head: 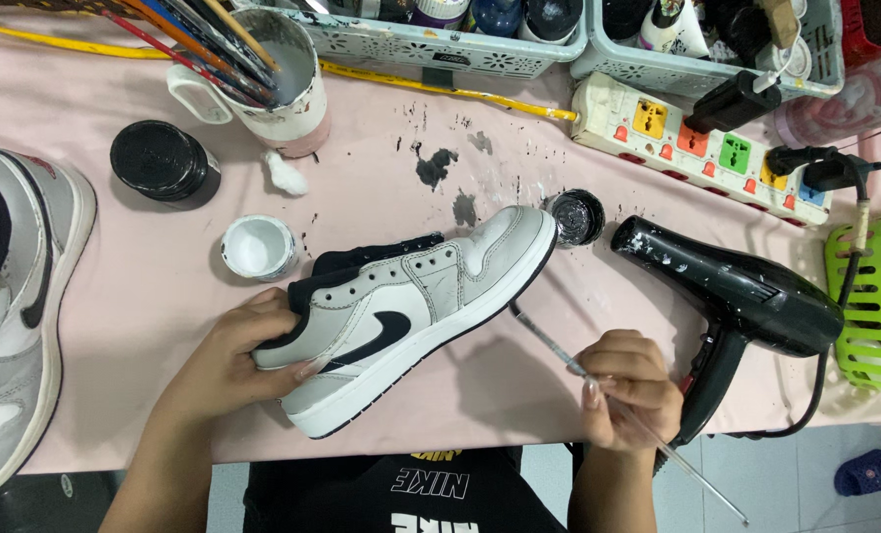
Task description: The person paints the side of a sneaker using a small brush and white paint, then uses a hairdryer to dry the painted area before painting the sole of the sneaker with the same brush.
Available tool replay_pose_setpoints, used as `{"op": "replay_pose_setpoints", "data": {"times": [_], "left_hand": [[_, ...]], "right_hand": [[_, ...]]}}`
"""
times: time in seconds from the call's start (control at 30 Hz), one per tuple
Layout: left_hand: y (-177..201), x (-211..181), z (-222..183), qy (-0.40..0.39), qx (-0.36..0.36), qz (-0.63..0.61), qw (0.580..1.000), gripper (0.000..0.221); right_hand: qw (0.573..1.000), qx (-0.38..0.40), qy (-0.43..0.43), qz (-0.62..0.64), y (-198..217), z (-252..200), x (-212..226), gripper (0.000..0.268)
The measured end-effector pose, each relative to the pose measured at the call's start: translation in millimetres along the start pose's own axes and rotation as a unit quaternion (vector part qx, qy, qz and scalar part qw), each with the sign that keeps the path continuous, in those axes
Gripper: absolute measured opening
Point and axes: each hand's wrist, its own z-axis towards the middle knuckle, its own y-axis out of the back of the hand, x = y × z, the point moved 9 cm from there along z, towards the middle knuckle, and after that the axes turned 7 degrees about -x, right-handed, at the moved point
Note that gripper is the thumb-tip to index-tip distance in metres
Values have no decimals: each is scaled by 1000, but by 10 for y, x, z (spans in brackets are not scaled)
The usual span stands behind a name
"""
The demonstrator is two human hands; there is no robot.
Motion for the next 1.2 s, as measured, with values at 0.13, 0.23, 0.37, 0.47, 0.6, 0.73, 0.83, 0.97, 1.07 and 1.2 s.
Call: {"op": "replay_pose_setpoints", "data": {"times": [0.13,0.23,0.37,0.47,0.6,0.73,0.83,0.97,1.07,1.2], "left_hand": [[3,52,-11,36,1,-2,999,24],[7,38,-6,26,4,1,1000,24],[-3,59,-8,29,4,-2,1000,23],[1,47,-11,23,5,2,1000,23],[-17,55,-7,44,6,0,999,22],[-10,-33,6,14,14,12,1000,25],[-16,-20,1,23,20,16,999,26],[-5,-8,5,29,21,16,999,26],[-1,32,0,38,21,19,999,26],[-7,36,21,32,28,24,999,24]], "right_hand": [[999,-11,-21,-29,-1,12,24,20],[999,-29,-20,-41,30,30,11,19],[1000,-4,12,4,-25,-35,46,18],[999,-34,-14,28,78,-93,-23,17],[985,-157,-69,-10,455,-104,-176,18],[955,-243,-170,-1,746,-94,-351,17],[931,-291,-216,48,888,-86,-428,18],[920,-276,-264,87,888,22,-556,15],[918,-249,-275,143,791,79,-648,12],[920,-215,-284,166,660,25,-767,12]]}}
